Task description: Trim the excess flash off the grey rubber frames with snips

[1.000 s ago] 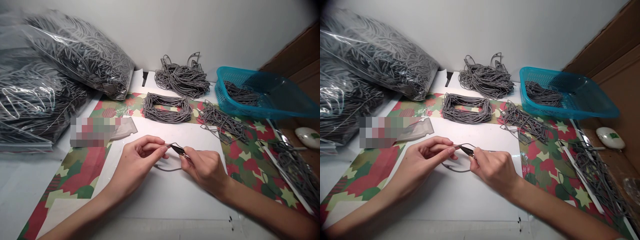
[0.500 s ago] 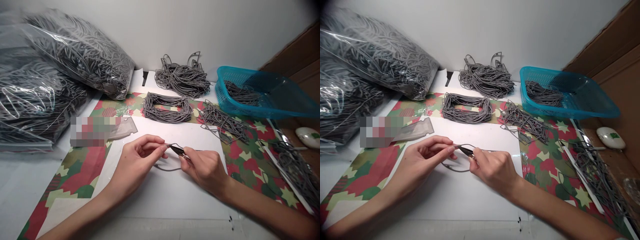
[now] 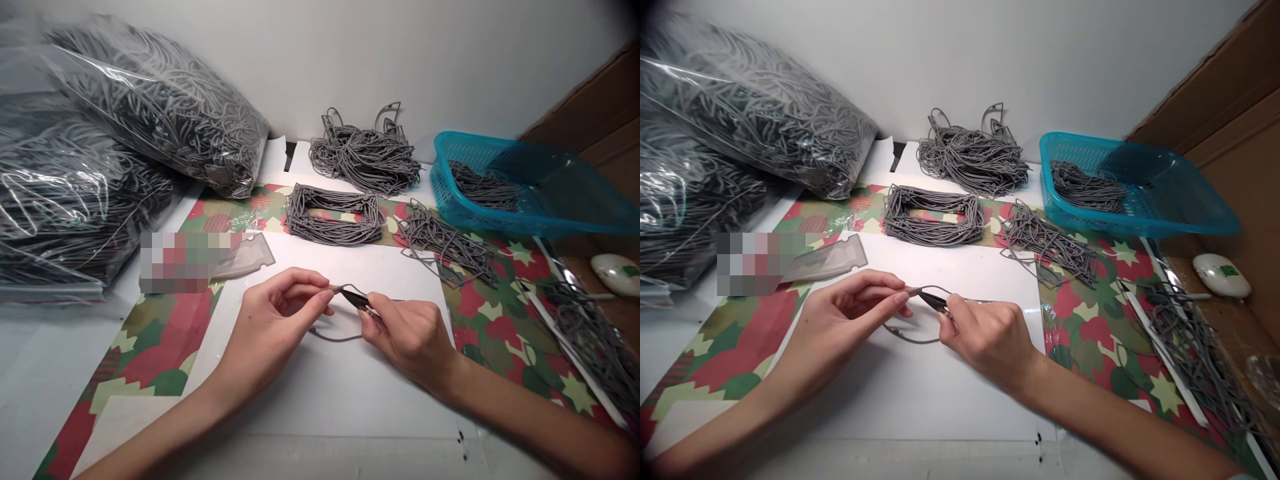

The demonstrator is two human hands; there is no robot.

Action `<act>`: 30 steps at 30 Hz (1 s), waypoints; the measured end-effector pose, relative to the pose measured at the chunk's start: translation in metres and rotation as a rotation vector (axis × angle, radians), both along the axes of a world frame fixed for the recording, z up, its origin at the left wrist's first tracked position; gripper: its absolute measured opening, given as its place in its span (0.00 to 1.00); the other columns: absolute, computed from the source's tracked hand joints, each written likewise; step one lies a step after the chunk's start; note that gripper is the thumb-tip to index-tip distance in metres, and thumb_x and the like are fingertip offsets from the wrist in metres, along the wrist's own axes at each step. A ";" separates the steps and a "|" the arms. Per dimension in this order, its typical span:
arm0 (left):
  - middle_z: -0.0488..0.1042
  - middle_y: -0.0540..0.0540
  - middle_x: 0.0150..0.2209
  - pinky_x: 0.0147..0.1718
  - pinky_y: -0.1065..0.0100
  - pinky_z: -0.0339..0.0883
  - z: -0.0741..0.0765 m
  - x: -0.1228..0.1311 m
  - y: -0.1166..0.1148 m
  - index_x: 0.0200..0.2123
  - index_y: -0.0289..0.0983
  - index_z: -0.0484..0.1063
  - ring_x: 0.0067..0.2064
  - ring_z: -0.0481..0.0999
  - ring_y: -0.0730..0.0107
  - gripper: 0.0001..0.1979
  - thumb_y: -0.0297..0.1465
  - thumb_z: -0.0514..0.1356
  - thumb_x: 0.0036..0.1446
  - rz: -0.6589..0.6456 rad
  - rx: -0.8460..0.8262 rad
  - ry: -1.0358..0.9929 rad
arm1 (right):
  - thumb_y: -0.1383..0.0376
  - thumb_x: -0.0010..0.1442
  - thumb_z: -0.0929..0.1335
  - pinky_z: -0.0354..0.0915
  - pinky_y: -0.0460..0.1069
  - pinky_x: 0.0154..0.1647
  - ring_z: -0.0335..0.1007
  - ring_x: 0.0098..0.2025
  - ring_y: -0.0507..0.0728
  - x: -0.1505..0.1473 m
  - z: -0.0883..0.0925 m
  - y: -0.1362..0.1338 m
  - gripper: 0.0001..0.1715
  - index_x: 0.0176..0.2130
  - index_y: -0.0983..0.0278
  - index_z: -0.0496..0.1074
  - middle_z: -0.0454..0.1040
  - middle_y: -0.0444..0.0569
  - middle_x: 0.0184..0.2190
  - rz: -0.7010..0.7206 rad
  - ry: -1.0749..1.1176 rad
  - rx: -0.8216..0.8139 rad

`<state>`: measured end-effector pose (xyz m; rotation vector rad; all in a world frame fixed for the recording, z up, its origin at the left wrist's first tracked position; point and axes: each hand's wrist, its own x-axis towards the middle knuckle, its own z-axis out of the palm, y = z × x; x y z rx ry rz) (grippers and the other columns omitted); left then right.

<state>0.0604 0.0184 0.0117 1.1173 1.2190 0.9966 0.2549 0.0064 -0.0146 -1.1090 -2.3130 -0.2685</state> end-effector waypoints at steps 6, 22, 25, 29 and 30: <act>0.80 0.54 0.26 0.30 0.83 0.72 0.001 0.000 0.000 0.32 0.38 0.75 0.28 0.80 0.77 0.04 0.30 0.67 0.52 -0.006 0.004 0.011 | 0.70 0.63 0.62 0.49 0.48 0.18 0.57 0.15 0.49 0.000 0.001 0.000 0.10 0.29 0.64 0.66 0.64 0.38 0.14 0.011 0.013 -0.019; 0.74 0.53 0.29 0.41 0.77 0.68 -0.001 -0.007 -0.001 0.39 0.42 0.75 0.43 0.78 0.72 0.06 0.27 0.61 0.58 -0.071 0.052 -0.267 | 0.66 0.66 0.58 0.52 0.42 0.16 0.49 0.16 0.47 0.003 0.008 0.005 0.07 0.35 0.62 0.62 0.51 0.35 0.17 0.033 0.360 -0.329; 0.68 0.54 0.22 0.44 0.73 0.68 0.003 -0.008 -0.001 0.37 0.40 0.76 0.44 0.79 0.65 0.08 0.25 0.61 0.54 -0.054 -0.041 -0.470 | 0.66 0.64 0.59 0.53 0.41 0.17 0.50 0.17 0.46 0.003 0.010 0.005 0.05 0.36 0.62 0.62 0.52 0.35 0.18 0.053 0.399 -0.397; 0.70 0.53 0.23 0.42 0.69 0.68 0.005 -0.008 0.000 0.38 0.39 0.76 0.35 0.80 0.67 0.09 0.26 0.61 0.52 -0.088 -0.137 -0.592 | 0.66 0.63 0.59 0.52 0.41 0.16 0.48 0.16 0.46 0.003 0.011 0.005 0.04 0.35 0.62 0.61 0.50 0.35 0.18 0.068 0.441 -0.444; 0.70 0.53 0.23 0.41 0.69 0.67 0.005 -0.008 0.000 0.38 0.39 0.76 0.33 0.79 0.68 0.09 0.26 0.61 0.52 -0.095 -0.140 -0.594 | 0.66 0.63 0.59 0.51 0.41 0.16 0.48 0.16 0.46 0.003 0.011 0.005 0.04 0.34 0.61 0.61 0.50 0.35 0.18 0.070 0.452 -0.449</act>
